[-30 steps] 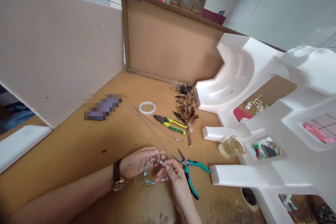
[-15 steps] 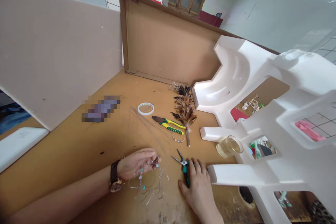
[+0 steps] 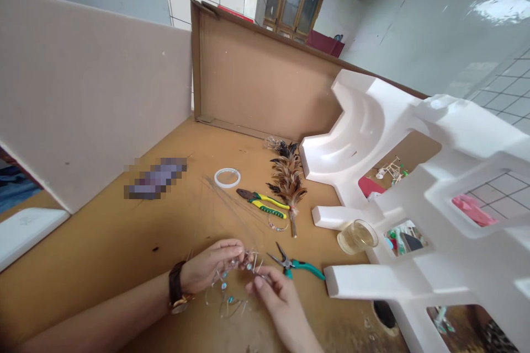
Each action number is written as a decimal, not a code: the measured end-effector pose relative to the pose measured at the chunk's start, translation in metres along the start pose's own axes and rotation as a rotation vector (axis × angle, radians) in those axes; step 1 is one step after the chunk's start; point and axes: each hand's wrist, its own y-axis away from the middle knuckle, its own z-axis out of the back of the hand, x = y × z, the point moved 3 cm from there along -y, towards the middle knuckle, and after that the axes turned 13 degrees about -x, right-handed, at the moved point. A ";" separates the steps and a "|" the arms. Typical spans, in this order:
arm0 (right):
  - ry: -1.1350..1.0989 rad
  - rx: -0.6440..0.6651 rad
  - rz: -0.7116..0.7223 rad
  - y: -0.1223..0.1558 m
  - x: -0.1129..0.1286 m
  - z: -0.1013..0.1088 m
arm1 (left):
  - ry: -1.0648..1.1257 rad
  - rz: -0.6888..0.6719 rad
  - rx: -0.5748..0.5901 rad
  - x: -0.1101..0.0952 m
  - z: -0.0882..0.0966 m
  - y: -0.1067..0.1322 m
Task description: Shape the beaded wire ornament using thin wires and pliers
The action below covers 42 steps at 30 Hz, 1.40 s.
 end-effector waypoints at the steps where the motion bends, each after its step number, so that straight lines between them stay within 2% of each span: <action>1: -0.030 0.011 -0.005 0.001 0.001 -0.008 | -0.019 -0.025 0.012 -0.002 -0.001 0.000; 4: -0.065 -0.007 -0.019 0.002 0.000 -0.020 | -0.199 -0.168 0.061 -0.010 -0.001 -0.002; 8: -0.030 -0.030 -0.001 0.005 -0.001 -0.019 | -0.576 -0.400 0.088 -0.022 -0.001 0.001; 15: -0.030 -0.061 -0.003 0.008 -0.007 -0.021 | -0.844 -0.496 0.052 -0.027 -0.009 0.010; 19: -0.063 -0.067 -0.034 0.008 -0.010 -0.023 | -0.806 -0.561 0.056 -0.029 -0.010 0.011; 23: -0.169 -0.009 -0.079 0.009 -0.006 -0.027 | -0.619 -0.452 0.141 -0.026 -0.010 0.009; 25: -0.221 0.001 -0.109 0.009 -0.005 -0.027 | -0.542 -0.384 0.122 -0.023 -0.008 0.007; 28: -0.241 -0.011 -0.123 0.010 -0.005 -0.026 | -0.466 -0.349 0.081 -0.020 -0.006 0.004; 31: -0.237 -0.009 -0.128 0.011 -0.005 -0.027 | -0.442 -0.347 0.123 -0.018 -0.007 0.004; 36: -0.242 -0.042 -0.144 0.012 -0.007 -0.031 | -0.514 -0.436 0.152 -0.017 -0.009 0.006; 42: -0.207 -0.054 -0.120 0.010 -0.008 -0.030 | -0.619 -0.663 0.190 -0.025 -0.013 0.009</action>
